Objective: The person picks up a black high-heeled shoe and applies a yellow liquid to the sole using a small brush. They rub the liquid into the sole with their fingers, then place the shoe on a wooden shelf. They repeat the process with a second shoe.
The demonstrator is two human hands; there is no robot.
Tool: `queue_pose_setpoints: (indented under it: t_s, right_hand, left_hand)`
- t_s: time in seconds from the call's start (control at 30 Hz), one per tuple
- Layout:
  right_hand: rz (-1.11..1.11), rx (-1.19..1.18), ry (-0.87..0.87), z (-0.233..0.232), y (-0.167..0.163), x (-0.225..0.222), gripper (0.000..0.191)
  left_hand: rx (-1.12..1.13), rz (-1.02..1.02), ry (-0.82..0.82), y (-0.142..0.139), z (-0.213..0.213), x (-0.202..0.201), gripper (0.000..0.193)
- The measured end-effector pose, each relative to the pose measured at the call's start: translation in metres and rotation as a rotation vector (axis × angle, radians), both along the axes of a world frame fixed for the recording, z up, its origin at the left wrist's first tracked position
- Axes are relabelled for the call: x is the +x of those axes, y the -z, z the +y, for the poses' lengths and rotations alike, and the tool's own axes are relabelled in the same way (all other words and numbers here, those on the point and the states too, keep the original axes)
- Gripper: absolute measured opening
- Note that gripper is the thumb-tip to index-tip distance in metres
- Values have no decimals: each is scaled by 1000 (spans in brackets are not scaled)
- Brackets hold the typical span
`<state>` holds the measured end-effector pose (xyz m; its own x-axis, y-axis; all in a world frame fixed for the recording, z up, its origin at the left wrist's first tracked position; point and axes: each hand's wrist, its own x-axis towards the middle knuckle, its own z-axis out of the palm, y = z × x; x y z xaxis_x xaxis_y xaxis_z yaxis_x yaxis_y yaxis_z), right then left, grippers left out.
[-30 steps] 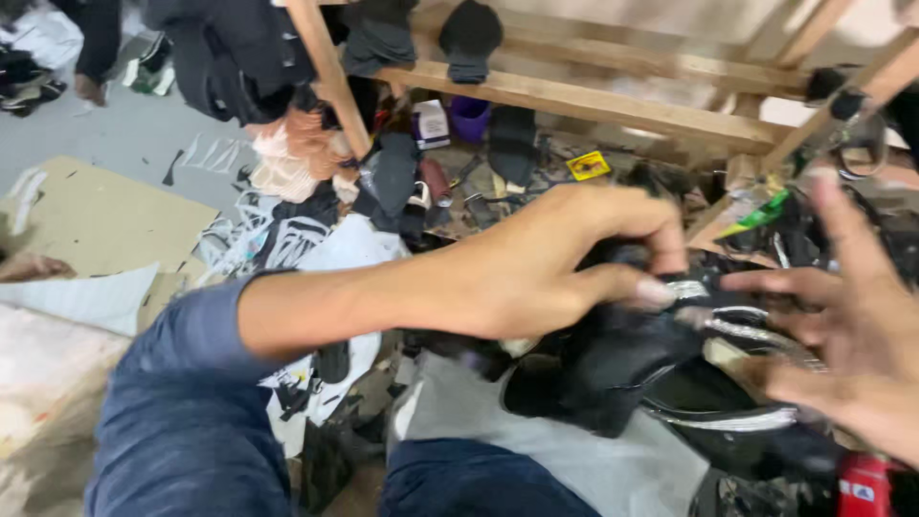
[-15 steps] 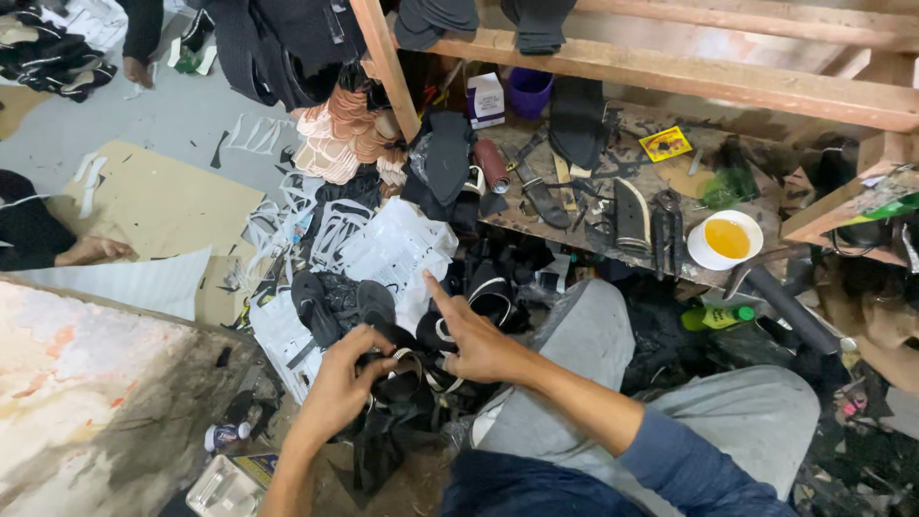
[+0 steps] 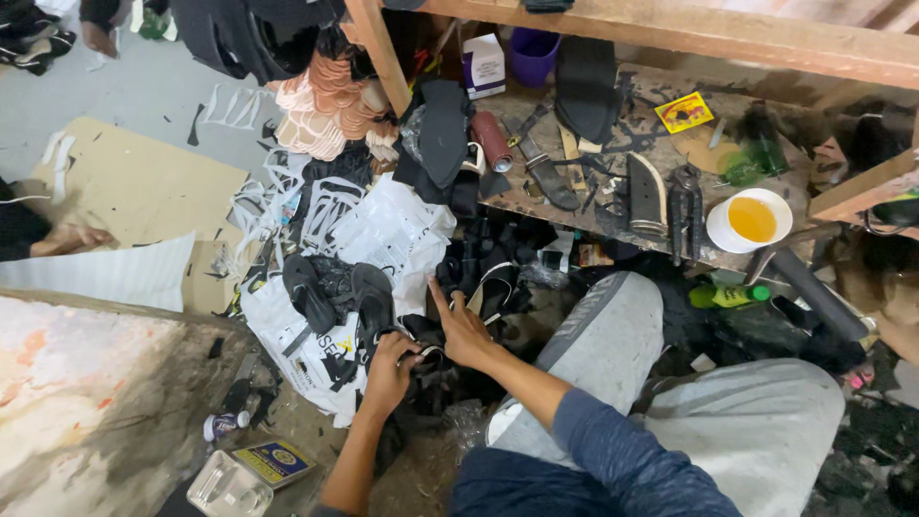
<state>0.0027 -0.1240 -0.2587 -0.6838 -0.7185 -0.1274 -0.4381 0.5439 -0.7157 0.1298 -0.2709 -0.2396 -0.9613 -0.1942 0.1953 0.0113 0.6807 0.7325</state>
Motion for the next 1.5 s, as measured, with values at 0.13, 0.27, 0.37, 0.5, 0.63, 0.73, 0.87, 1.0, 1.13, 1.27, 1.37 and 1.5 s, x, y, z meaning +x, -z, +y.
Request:
queue_pose_setpoints:
  t_s: [0.13, 0.27, 0.37, 0.5, 0.63, 0.73, 0.87, 1.0, 1.13, 1.27, 1.37, 1.5]
  right_hand:
    - [-16, 27, -45, 1, 40, -7, 120]
    - [72, 201, -240, 14, 61, -4, 126]
    - [-47, 219, -248, 19, 59, -5, 119]
    - [67, -260, -81, 30, 15, -7, 105]
    - [-347, -451, 48, 71, -58, 10, 97]
    - [-306, -715, -10, 113, -114, 25, 124]
    - [163, -752, -45, 156, -174, 43, 151]
    - [447, -544, 234, 202, -209, 58, 146]
    - [541, -777, 266, 262, -224, 65, 151]
    - [268, -951, 396, 293, -237, 67, 151]
    - [133, -1109, 540, 301, -256, 66, 154]
    - [196, -1080, 797, 310, -285, 63, 155]
  left_hand:
    - [-91, -3, -31, 39, 17, 0, 19]
    - [-78, -233, -23, 85, 39, 16, 21]
    - [-26, -283, -171, 100, 51, 17, 20]
    - [-141, -360, -462, 76, 58, 20, 18]
    - [-17, 68, -385, -8, 67, 20, 10]
    - [455, 133, -371, -81, 84, 16, 9]
    - [942, 415, -114, -163, 105, -8, 16]
    - [1422, 275, 212, -217, 138, -26, 16]
    - [1723, 31, 352, -235, 181, -55, 25]
    - [1758, -45, 282, -237, 233, -80, 41]
    - [1709, 20, 295, -245, 263, -101, 52]
    - [1478, 133, 453, -253, 301, -107, 57]
